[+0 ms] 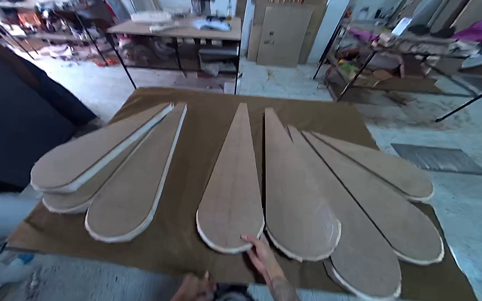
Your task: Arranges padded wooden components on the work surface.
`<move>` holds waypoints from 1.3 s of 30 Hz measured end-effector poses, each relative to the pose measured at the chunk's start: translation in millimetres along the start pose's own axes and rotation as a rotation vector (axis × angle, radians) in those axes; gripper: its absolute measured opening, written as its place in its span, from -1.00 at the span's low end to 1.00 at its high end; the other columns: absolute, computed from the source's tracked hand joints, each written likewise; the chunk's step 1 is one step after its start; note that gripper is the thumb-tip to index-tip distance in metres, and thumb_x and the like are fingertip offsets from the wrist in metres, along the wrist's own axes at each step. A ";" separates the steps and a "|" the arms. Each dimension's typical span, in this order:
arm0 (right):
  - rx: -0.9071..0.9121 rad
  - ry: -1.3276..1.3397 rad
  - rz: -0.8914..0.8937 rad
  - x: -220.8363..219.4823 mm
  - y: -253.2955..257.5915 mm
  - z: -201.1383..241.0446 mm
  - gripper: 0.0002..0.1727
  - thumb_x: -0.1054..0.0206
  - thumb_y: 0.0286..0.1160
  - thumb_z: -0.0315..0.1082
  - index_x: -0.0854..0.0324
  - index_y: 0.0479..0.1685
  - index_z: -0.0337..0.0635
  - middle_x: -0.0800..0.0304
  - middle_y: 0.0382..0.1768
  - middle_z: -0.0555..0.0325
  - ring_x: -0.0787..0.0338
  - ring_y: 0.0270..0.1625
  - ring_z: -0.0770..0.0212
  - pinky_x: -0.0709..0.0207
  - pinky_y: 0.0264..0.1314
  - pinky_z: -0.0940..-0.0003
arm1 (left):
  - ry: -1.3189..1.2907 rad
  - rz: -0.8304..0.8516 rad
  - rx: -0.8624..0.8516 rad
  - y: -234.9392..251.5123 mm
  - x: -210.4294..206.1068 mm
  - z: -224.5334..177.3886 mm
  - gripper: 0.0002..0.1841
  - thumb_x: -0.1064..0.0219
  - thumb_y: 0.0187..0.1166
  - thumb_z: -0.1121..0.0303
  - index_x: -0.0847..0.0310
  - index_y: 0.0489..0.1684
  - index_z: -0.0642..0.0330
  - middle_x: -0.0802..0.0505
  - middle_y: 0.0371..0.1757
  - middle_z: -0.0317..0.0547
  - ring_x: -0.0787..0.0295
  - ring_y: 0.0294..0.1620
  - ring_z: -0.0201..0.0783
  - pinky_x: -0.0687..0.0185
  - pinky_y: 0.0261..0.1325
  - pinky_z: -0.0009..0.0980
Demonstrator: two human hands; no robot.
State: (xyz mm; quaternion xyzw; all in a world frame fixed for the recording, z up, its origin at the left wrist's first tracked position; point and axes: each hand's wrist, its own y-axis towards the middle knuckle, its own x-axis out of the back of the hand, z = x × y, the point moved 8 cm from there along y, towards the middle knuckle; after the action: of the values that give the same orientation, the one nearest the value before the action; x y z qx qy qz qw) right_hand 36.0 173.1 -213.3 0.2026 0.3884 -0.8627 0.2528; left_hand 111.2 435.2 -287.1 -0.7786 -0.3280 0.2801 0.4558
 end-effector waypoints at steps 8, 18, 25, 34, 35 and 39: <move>-0.124 0.006 -0.040 25.5 19.7 -33.1 -0.11 -0.62 0.08 -0.54 -0.24 0.55 -0.24 -0.79 0.09 -0.30 -0.87 0.04 -0.16 -0.81 0.06 -0.10 | -0.142 0.155 0.116 -5.3 -7.2 20.1 -0.43 -0.19 0.81 0.08 -0.38 0.54 0.42 -0.85 0.26 0.16 -0.84 0.27 0.02 -0.72 0.41 0.00; 0.331 -1.147 -0.798 105.3 -119.2 115.0 -0.49 -0.47 0.43 0.15 -0.79 0.08 -0.09 -0.91 -0.23 0.18 -0.91 -0.16 0.18 -0.81 0.05 -0.01 | 0.543 -0.229 -0.713 -68.9 -19.1 -118.7 -0.67 -0.32 0.70 0.24 -0.69 0.19 0.32 -0.90 0.01 0.09 -0.89 0.03 -0.05 -0.81 0.19 0.00; 0.092 -0.083 -0.423 175.6 -72.7 91.7 -0.15 -0.66 0.31 -0.20 -0.30 0.61 -0.22 -0.77 0.28 -0.12 -0.83 0.25 -0.01 -0.78 0.29 0.01 | 0.044 -0.291 -0.293 16.6 9.0 -182.3 -0.24 -0.51 0.42 -0.21 -0.60 0.34 0.30 -0.87 0.04 0.21 -0.86 0.00 0.08 -0.80 -0.03 0.07; 0.106 0.224 -0.146 177.0 -32.4 78.0 -0.73 -0.36 0.39 -0.51 -0.55 0.06 -0.22 -0.86 -0.13 0.09 -0.86 -0.02 0.19 -0.77 0.21 0.10 | -0.362 0.082 -0.572 -5.2 -51.3 -196.2 -0.13 -0.53 0.26 0.52 -0.17 0.69 0.21 -0.76 0.31 0.34 -0.81 0.25 0.22 -0.81 0.21 0.16; 0.096 0.217 -0.137 180.8 -31.2 78.2 -0.74 -0.38 0.33 -0.53 -0.55 0.00 -0.21 -0.86 -0.18 0.09 -0.86 -0.05 0.19 -0.78 0.18 0.10 | -0.393 0.072 -0.611 -0.7 -44.6 -187.2 -0.09 -0.52 0.22 0.51 -0.13 0.72 0.18 -0.75 0.34 0.33 -0.80 0.26 0.21 -0.81 0.21 0.15; 0.070 0.209 -0.129 186.7 -27.6 81.0 -0.73 -0.40 0.23 -0.56 -0.56 -0.08 -0.22 -0.86 -0.25 0.07 -0.86 -0.13 0.17 -0.78 0.12 0.10 | -0.478 -0.029 -0.602 19.4 -24.2 -156.0 -0.11 -0.40 0.25 0.45 -0.11 0.76 0.09 -0.79 0.27 0.25 -0.85 0.16 0.09 -0.84 0.09 0.07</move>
State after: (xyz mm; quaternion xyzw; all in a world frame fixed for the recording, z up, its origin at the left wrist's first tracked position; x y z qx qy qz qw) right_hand -140.4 74.2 -249.6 0.2747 0.3947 -0.8643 0.1475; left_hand 215.6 327.5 -234.4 -0.7857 -0.5035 0.3383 0.1212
